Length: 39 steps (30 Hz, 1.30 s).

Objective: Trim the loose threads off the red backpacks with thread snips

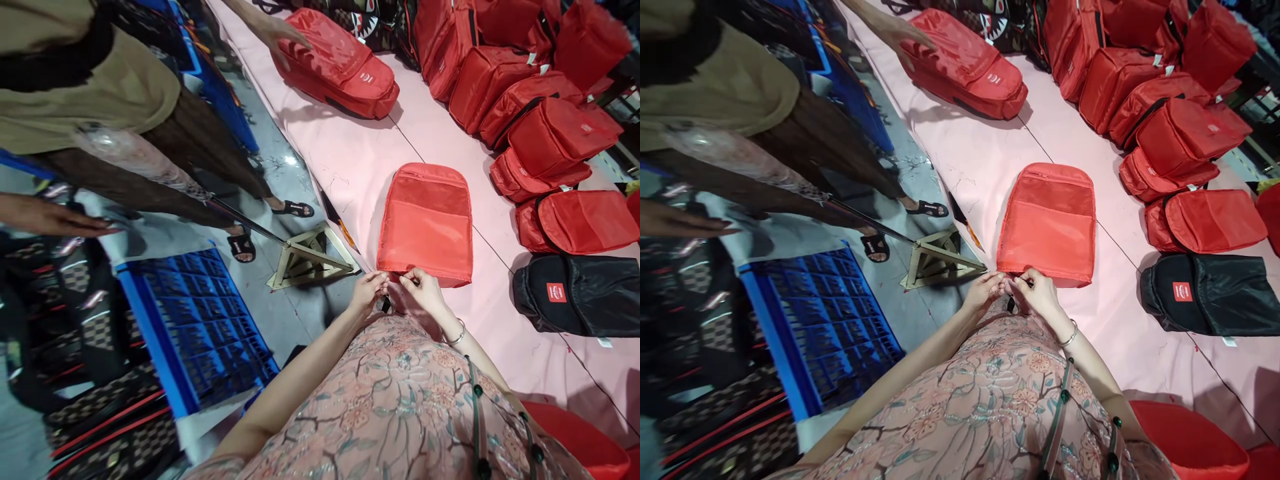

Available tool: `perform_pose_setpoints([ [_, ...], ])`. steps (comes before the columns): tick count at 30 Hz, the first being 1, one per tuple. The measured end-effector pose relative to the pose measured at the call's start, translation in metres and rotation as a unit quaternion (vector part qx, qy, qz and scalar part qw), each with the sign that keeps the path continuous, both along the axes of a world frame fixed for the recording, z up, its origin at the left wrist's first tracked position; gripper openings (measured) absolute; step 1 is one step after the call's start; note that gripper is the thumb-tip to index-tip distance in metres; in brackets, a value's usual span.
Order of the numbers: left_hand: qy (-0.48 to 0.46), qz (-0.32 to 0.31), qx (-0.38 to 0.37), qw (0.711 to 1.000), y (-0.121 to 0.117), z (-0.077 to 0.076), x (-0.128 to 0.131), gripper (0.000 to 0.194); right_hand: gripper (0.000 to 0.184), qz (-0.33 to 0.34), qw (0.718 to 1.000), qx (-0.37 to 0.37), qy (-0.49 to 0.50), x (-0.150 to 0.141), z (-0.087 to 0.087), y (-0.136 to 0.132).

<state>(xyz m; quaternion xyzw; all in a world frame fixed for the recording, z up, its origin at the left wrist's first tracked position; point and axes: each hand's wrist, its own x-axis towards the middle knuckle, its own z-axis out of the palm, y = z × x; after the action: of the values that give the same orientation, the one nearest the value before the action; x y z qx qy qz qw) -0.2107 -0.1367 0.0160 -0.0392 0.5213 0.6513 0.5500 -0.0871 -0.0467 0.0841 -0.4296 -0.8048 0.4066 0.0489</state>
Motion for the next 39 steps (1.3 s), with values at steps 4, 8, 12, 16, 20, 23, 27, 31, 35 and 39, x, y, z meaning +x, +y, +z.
perform_pose_setpoints([
  [4,0.061,-0.011,0.006,0.998,0.001,0.001,0.0,0.036,0.024,0.015,1.0,0.015,-0.017,-0.001,0.006,0.0],
  [8,0.069,-0.004,0.013,0.998,0.002,0.0,0.002,0.034,0.023,0.026,0.998,0.035,-0.051,-0.003,0.013,-0.003],
  [12,0.077,0.006,0.009,0.997,0.002,-0.002,0.003,0.034,0.022,0.033,0.993,0.054,-0.098,-0.008,0.017,-0.004],
  [16,0.078,0.005,0.009,0.997,0.001,-0.003,0.002,0.036,0.022,0.048,0.989,0.072,-0.116,-0.013,0.015,-0.004],
  [20,0.082,-0.006,0.01,0.997,0.0,-0.001,0.001,0.038,0.02,0.061,0.987,0.091,-0.115,-0.015,0.008,-0.002],
  [23,0.083,-0.016,0.011,0.996,-0.001,-0.001,0.001,0.038,0.02,0.065,0.988,0.103,-0.097,-0.014,0.004,-0.002],
  [27,0.098,-0.015,0.01,0.995,-0.001,-0.005,0.001,0.037,0.019,0.061,0.99,0.092,-0.085,-0.009,0.001,-0.002],
  [31,0.113,-0.019,0.013,0.993,-0.001,-0.009,0.0,0.036,0.017,0.046,0.994,0.073,-0.065,-0.003,0.004,-0.003],
  [35,0.12,-0.01,0.02,0.993,0.001,-0.01,0.002,0.034,0.017,0.04,0.996,0.055,-0.062,0.001,0.008,-0.003],
  [39,0.127,-0.001,0.014,0.992,0.002,-0.011,0.003,0.035,0.017,0.044,0.995,0.048,-0.078,-0.001,0.007,-0.002],
])
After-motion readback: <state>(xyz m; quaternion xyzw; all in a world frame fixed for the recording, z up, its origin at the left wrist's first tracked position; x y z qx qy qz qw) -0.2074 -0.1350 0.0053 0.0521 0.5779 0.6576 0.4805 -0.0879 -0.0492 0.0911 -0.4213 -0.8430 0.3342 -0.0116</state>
